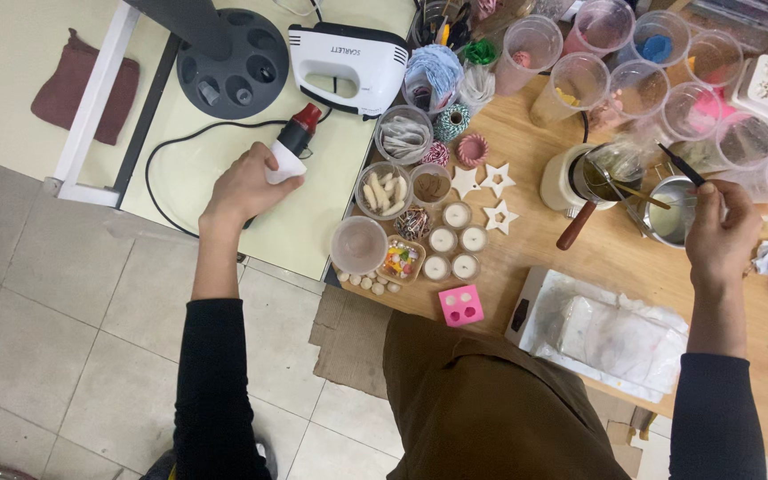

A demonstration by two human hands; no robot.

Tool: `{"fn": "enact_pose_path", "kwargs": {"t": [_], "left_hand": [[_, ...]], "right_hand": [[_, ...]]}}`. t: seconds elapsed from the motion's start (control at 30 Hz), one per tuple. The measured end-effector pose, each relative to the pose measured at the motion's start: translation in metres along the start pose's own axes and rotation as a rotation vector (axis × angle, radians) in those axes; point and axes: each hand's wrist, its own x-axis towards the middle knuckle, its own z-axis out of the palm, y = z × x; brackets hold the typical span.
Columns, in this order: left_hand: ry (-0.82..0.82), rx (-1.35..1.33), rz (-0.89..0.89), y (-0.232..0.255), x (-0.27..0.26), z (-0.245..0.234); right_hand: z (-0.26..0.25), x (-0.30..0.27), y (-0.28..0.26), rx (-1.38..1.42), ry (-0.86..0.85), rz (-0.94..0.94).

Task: The person cleans a tool with a cloth and then uses a spoon to transfer wax from a larger pot to a smaller container.

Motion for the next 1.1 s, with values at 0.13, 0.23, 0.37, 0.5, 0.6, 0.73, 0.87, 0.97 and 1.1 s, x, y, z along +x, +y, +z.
{"fn": "enact_pose_path", "kwargs": {"t": [0.13,0.23,0.37,0.5,0.6,0.73,0.87,0.97,1.1], "left_hand": [[0.123,0.109,0.245,-0.02,0.015,0.003],[0.104,0.022,0.234,-0.03,0.015,0.004],[0.127,0.056,0.279,-0.03,0.009,0.007],[0.132,0.053,0.233,-0.029,0.004,0.007],[0.13,0.073,0.207,-0.026,0.005,0.006],[0.094,0.104,0.12,-0.019,0.003,0.004],[0.095,0.091,0.111,-0.016,0.0,0.004],[0.1,0.096,0.079,-0.014,-0.001,0.005],[0.087,0.119,0.094,-0.014,0.001,0.003]], "right_hand": [[0.002,-0.003,-0.003,-0.157,-0.01,-0.177],[0.007,-0.008,-0.014,-0.006,-0.004,-0.088],[-0.004,-0.017,-0.04,-0.219,0.077,-0.092],[-0.014,-0.015,-0.045,-0.234,0.146,-0.117],[-0.019,-0.015,-0.037,-0.284,0.206,-0.231],[-0.011,-0.007,-0.022,-0.341,0.179,-0.267],[-0.001,0.005,-0.006,-0.254,0.218,-0.261],[0.001,0.009,0.0,-0.226,0.18,-0.245],[0.0,0.009,0.003,-0.191,0.16,-0.21]]}}
